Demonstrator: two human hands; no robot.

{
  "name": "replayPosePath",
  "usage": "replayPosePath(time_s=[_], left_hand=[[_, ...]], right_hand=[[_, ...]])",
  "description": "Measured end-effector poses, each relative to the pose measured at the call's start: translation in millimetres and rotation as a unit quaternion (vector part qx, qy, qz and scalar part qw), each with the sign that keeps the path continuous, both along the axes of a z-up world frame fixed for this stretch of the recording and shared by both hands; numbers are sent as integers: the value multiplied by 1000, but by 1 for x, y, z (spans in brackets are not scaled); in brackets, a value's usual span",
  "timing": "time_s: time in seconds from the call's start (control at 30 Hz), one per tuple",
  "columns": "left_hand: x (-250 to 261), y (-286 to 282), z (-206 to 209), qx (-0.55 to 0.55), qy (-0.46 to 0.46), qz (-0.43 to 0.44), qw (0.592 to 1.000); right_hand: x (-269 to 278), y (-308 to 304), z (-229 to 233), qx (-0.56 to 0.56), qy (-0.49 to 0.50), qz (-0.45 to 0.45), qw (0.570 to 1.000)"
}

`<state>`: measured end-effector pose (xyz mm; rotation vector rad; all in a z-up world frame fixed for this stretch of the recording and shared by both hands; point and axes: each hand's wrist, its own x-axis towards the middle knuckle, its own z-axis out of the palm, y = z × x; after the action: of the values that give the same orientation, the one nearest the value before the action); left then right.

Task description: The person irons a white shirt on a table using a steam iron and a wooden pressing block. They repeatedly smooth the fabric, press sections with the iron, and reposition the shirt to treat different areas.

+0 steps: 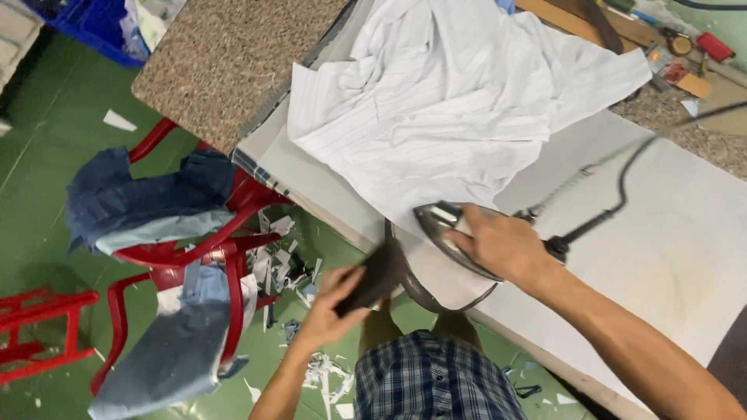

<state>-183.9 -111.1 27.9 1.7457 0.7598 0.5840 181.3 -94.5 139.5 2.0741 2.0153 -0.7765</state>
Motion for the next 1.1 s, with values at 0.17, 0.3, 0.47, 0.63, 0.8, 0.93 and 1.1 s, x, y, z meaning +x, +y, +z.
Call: replayPosePath(time_s=[0.17,0.3,0.47,0.63,0.8,0.93,1.1], left_hand=[[-42,-62,-36,-258,-180,369,875],[25,-75,17,-342,-414,497,681],[66,-52,61,-300,-294,560,714],[69,27,38,104,60,341,932],[153,95,35,391,248,32,886],[200,81,40,339,411,-208,820],[227,16,9,408,233,-291,833]], right_hand=[[-34,33,7,-72,20,63,995],[-25,17,21,-37,6,107,994],[-6,-9,17,-22,4,131,991],[8,-32,13,-13,-2,128,992],[21,-64,14,-44,-14,126,991],[83,-124,-6,-157,5,54,986],[156,-178,-9,-256,-69,-217,939]])
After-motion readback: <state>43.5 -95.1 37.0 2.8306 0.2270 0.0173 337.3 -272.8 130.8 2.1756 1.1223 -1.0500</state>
